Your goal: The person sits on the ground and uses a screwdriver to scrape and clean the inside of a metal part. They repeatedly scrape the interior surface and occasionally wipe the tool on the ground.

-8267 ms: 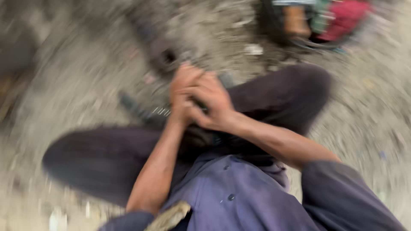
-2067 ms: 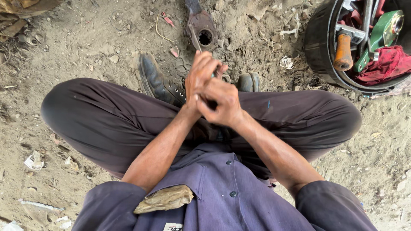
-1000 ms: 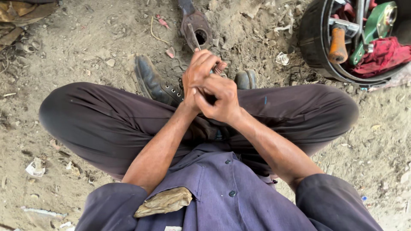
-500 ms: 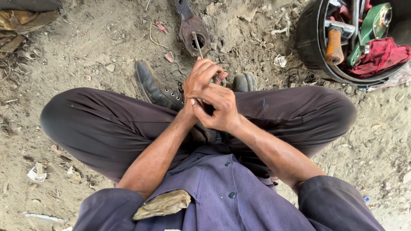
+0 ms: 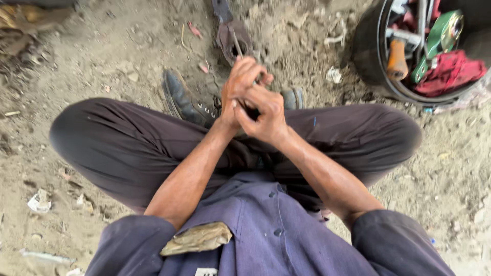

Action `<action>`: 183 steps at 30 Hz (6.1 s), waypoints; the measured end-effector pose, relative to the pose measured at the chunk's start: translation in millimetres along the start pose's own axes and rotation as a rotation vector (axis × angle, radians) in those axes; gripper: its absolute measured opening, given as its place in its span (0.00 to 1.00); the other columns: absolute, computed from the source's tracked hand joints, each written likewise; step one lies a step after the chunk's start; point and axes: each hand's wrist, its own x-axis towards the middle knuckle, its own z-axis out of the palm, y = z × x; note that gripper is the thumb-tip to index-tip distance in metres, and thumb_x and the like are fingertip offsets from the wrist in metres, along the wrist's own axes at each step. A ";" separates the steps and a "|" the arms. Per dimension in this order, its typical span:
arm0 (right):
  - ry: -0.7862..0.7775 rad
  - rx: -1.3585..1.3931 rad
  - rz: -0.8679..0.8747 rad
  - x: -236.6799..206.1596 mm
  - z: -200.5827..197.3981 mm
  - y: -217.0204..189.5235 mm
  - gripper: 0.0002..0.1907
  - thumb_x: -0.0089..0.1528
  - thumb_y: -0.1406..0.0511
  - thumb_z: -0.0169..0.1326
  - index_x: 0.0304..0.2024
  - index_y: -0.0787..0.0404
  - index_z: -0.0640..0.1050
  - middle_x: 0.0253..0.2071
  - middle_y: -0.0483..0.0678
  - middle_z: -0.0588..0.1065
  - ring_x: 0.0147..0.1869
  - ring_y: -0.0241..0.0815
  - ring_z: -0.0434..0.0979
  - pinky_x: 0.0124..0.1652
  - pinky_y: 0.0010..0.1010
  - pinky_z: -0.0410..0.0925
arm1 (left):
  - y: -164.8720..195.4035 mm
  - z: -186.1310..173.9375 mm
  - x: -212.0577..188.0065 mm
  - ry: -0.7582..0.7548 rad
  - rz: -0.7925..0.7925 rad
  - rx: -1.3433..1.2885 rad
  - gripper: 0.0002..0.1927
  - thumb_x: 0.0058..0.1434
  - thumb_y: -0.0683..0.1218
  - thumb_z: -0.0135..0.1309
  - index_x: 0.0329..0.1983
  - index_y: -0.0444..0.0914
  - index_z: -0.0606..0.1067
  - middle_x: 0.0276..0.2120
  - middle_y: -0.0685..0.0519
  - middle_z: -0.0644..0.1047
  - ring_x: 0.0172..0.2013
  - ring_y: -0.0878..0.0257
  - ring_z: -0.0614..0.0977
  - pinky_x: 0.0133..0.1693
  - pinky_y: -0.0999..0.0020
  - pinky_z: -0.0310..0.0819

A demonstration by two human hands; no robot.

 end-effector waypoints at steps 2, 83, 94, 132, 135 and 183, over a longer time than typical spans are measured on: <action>0.007 -0.008 -0.038 -1.0 -0.1 -2.8 0.10 0.59 0.73 0.61 0.44 0.63 0.82 0.27 0.47 0.71 0.28 0.38 0.70 0.32 0.32 0.65 | 4.3 -1.5 -0.5 0.035 0.117 -0.039 0.11 0.67 0.43 0.62 0.45 0.38 0.71 0.35 0.55 0.73 0.40 0.57 0.75 0.49 0.56 0.73; 0.223 0.212 0.009 -13.3 58.3 56.7 0.19 0.72 0.48 0.50 0.58 0.49 0.77 0.43 0.44 0.83 0.31 0.29 0.83 0.35 0.28 0.67 | -78.6 40.8 -20.9 0.206 -0.083 -0.044 0.13 0.67 0.45 0.64 0.48 0.30 0.79 0.55 0.37 0.81 0.66 0.41 0.77 0.69 0.42 0.72; 0.228 0.225 0.038 -9.9 38.7 34.1 0.13 0.72 0.52 0.49 0.52 0.46 0.79 0.35 0.38 0.82 0.33 0.28 0.81 0.42 0.33 0.66 | -1.6 60.5 -1.4 0.482 0.053 0.019 0.13 0.60 0.41 0.64 0.41 0.26 0.77 0.45 0.38 0.84 0.52 0.44 0.84 0.62 0.46 0.80; 0.256 0.273 0.091 -9.8 51.0 47.6 0.16 0.70 0.49 0.48 0.50 0.46 0.81 0.20 0.37 0.71 0.18 0.25 0.64 0.33 0.26 0.66 | -20.8 15.8 3.2 -0.017 -0.191 -0.036 0.21 0.71 0.45 0.53 0.63 0.32 0.65 0.56 0.44 0.77 0.44 0.52 0.85 0.49 0.54 0.80; 0.260 0.264 0.084 -11.3 55.6 54.4 0.16 0.69 0.49 0.49 0.50 0.46 0.81 0.15 0.36 0.63 0.15 0.26 0.58 0.28 0.25 0.63 | -23.7 15.9 3.3 -0.040 -0.206 -0.035 0.23 0.71 0.46 0.53 0.64 0.33 0.64 0.57 0.44 0.76 0.44 0.53 0.85 0.48 0.54 0.80; 0.157 0.146 0.160 20.9 8.7 12.5 0.06 0.65 0.73 0.57 0.44 0.64 0.83 0.21 0.37 0.71 0.22 0.24 0.62 0.24 0.24 0.53 | 0.9 -13.4 4.1 -0.249 -0.422 0.013 0.15 0.67 0.48 0.52 0.53 0.41 0.65 0.34 0.47 0.81 0.29 0.56 0.84 0.30 0.58 0.79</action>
